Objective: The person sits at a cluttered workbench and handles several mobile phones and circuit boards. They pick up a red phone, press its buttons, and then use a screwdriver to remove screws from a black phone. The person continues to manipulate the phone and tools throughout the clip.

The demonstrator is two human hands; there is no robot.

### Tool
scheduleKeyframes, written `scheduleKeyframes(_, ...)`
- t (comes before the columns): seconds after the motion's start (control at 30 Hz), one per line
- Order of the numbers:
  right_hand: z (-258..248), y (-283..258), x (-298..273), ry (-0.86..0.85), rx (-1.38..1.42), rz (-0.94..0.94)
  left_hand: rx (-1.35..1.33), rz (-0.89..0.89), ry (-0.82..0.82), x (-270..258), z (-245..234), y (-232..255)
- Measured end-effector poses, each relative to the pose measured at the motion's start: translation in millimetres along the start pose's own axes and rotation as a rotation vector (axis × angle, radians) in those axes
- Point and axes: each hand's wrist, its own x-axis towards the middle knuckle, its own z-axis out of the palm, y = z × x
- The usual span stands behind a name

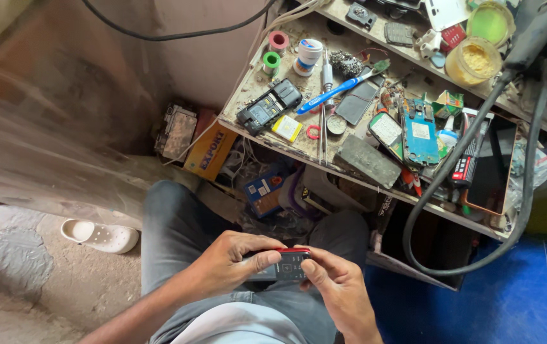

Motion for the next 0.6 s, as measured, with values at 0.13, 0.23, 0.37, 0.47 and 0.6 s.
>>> scheduleKeyframes(0.13, 10.4, -6.9, -5.9, 0.134, -0.233, -0.047, 0.095, 0.040, 0.028, 0.9, 4.8, -9.5)
scheduleKeyframes(0.23, 19.3, -13.3, -8.4, 0.187, -0.331, -0.132, 0.113, 0.082, 0.032, 0.2, 8.5, -19.8)
scheduleKeyframes(0.37, 27.6, -24.5, -10.3, 0.101, -0.406, -0.316, -0.105, -0.028, 0.069, -2.7, 11.4, -39.0)
scheduleKeyframes(0.47, 33.6, -29.5, -11.0, 0.052, -0.445, -0.513, -0.441, 0.090, 0.054, -2.5, 14.7, -55.9)
scheduleKeyframes(0.6, 44.3, -29.6, -12.5, 0.101, -0.445, -0.603, -0.613, 0.209, 0.034, -3.7, 22.1, -74.7)
